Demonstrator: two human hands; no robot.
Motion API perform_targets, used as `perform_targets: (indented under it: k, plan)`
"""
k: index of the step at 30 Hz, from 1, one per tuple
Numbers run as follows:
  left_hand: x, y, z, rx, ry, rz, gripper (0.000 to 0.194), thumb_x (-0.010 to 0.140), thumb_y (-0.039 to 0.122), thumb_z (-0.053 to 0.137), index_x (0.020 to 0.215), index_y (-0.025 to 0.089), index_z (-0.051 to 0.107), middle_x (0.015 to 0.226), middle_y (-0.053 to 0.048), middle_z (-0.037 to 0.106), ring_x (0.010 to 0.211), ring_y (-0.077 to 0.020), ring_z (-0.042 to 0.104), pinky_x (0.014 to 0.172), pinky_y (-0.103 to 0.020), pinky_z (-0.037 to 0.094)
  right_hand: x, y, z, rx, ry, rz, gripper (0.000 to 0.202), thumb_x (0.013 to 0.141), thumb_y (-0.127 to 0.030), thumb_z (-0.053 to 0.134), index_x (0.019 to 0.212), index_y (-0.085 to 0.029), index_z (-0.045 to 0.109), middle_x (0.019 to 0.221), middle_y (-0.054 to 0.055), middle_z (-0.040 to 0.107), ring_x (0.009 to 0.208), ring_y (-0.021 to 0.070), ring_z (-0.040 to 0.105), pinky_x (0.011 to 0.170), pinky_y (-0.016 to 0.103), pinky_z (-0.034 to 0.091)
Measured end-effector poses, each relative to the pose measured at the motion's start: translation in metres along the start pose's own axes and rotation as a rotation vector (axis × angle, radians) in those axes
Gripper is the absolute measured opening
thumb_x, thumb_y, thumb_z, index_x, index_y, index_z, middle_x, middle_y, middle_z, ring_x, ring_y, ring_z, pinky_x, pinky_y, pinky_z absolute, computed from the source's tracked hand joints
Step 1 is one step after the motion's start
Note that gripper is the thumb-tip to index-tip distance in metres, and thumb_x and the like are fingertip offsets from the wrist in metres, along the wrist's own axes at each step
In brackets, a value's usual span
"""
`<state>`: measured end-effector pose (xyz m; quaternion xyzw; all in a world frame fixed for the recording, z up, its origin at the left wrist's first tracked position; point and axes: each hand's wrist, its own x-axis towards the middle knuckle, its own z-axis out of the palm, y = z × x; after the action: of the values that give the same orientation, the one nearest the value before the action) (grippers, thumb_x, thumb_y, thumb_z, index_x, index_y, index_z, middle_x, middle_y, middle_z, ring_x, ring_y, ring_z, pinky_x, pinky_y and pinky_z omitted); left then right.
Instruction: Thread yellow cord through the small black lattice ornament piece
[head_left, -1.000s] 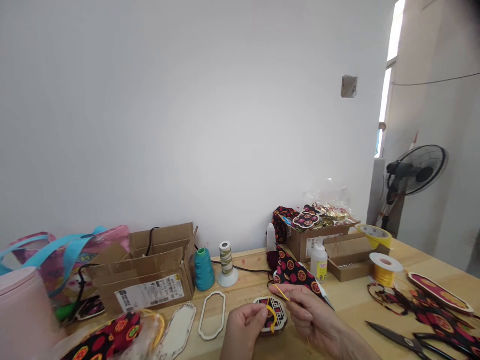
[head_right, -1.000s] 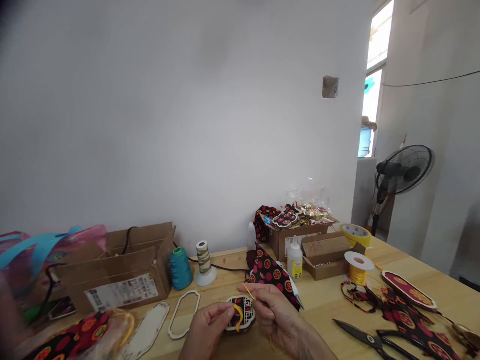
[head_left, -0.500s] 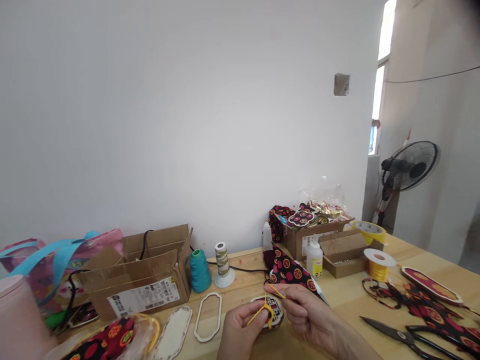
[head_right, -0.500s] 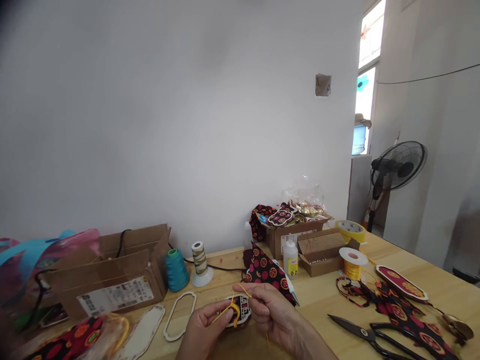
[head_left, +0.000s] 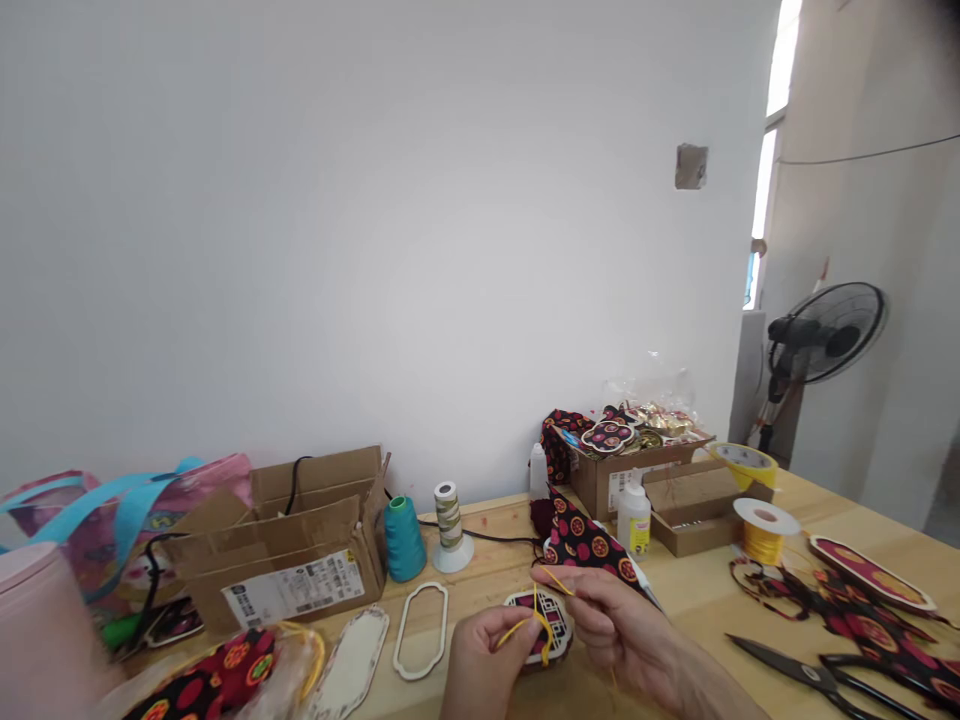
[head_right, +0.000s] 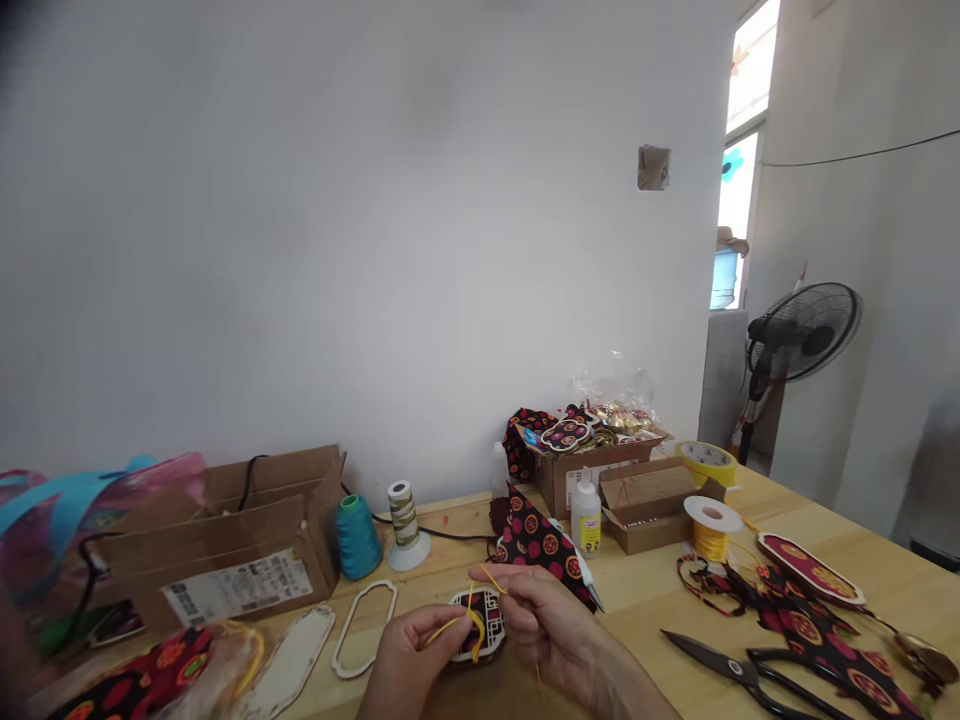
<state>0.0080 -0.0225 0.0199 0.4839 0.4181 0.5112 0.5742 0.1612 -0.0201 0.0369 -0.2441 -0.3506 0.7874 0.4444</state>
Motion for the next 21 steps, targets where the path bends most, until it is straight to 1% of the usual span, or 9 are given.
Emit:
perform_targets:
  k: [3, 6, 8, 10, 12, 14, 15, 17, 21]
  plan:
    - [0.0, 0.001, -0.001, -0.013, 0.017, 0.005, 0.017, 0.05, 0.029, 0.071, 0.059, 0.014, 0.07, 0.057, -0.004, 0.07, 0.055, -0.0173, 0.06, 0.056, -0.025, 0.048, -0.003, 0.001, 0.008, -0.157, -0.017, -0.026, 0.038, 0.07, -0.023, 0.053, 0.105, -0.01, 0.052, 0.032, -0.011, 0.035, 0.028, 0.0019, 0.016, 0.03, 0.015, 0.01]
    - [-0.001, 0.002, -0.003, -0.013, -0.008, -0.013, 0.017, 0.051, 0.028, 0.07, 0.059, 0.014, 0.069, 0.055, -0.004, 0.069, 0.054, -0.0161, 0.058, 0.054, -0.024, 0.045, -0.002, 0.006, 0.013, -0.371, -0.036, -0.031, 0.048, 0.068, -0.029, 0.057, 0.11, -0.009, 0.048, 0.034, -0.01, 0.04, 0.028, 0.0024, 0.025, 0.03, 0.016, 0.012]
    - [-0.001, 0.002, -0.004, 0.001, -0.034, -0.029, 0.018, 0.052, 0.028, 0.069, 0.06, 0.012, 0.069, 0.053, -0.004, 0.067, 0.053, -0.0151, 0.057, 0.053, -0.023, 0.043, 0.001, 0.013, 0.013, -0.521, -0.033, -0.058, 0.051, 0.066, -0.03, 0.058, 0.11, -0.008, 0.047, 0.035, -0.011, 0.039, 0.028, 0.0029, 0.03, 0.03, 0.015, 0.015]
    - [-0.001, 0.003, -0.004, 0.011, -0.051, -0.039, 0.018, 0.052, 0.028, 0.068, 0.06, 0.011, 0.07, 0.048, -0.002, 0.064, 0.049, -0.0122, 0.053, 0.049, -0.02, 0.038, 0.006, 0.02, 0.011, -0.655, -0.011, -0.086, 0.047, 0.067, -0.027, 0.055, 0.11, -0.009, 0.046, 0.034, -0.012, 0.035, 0.028, 0.0036, 0.03, 0.03, 0.015, 0.017]
    - [-0.001, 0.004, -0.004, 0.005, -0.057, -0.06, 0.018, 0.052, 0.028, 0.068, 0.06, 0.012, 0.069, 0.038, 0.003, 0.055, 0.039, -0.0069, 0.042, 0.04, -0.017, 0.029, 0.009, 0.025, 0.009, -0.797, 0.044, -0.142, 0.041, 0.068, -0.02, 0.049, 0.108, -0.011, 0.048, 0.035, -0.012, 0.033, 0.028, 0.0039, 0.028, 0.031, 0.015, 0.018]
    - [-0.001, 0.004, -0.003, -0.002, -0.063, -0.091, 0.02, 0.052, 0.03, 0.067, 0.06, 0.012, 0.069, 0.03, 0.008, 0.041, 0.032, -0.0034, 0.026, 0.035, -0.016, 0.017, 0.011, 0.028, 0.007, -0.961, 0.114, -0.25, 0.036, 0.067, -0.014, 0.046, 0.102, -0.015, 0.053, 0.039, -0.011, 0.034, 0.032, 0.004, 0.028, 0.033, 0.015, 0.019]
    - [0.0, 0.004, -0.002, 0.004, -0.066, -0.101, 0.021, 0.053, 0.032, 0.067, 0.059, 0.012, 0.068, 0.029, 0.009, 0.037, 0.031, -0.003, 0.022, 0.035, -0.017, 0.014, 0.01, 0.027, 0.007, -1.05, 0.138, -0.306, 0.033, 0.067, -0.013, 0.046, 0.098, -0.016, 0.056, 0.042, -0.009, 0.036, 0.035, 0.0042, 0.029, 0.035, 0.016, 0.019]
    - [0.0, 0.002, -0.002, 0.026, -0.073, -0.086, 0.024, 0.053, 0.036, 0.066, 0.056, 0.012, 0.067, 0.031, 0.008, 0.04, 0.032, -0.0037, 0.024, 0.036, -0.017, 0.016, 0.008, 0.025, 0.007, -1.22, 0.159, -0.385, 0.028, 0.067, -0.013, 0.046, 0.091, -0.019, 0.06, 0.047, -0.007, 0.042, 0.04, 0.0053, 0.033, 0.039, 0.017, 0.02]
    - [0.002, -0.003, -0.002, 0.069, -0.097, -0.018, 0.03, 0.055, 0.04, 0.064, 0.057, 0.011, 0.068, 0.046, 0.0, 0.058, 0.046, -0.0093, 0.044, 0.046, -0.019, 0.031, 0.003, 0.018, 0.008, -1.444, 0.17, -0.437, 0.024, 0.07, -0.017, 0.046, 0.086, -0.023, 0.063, 0.06, -0.003, 0.057, 0.052, 0.0095, 0.044, 0.047, 0.019, 0.027]
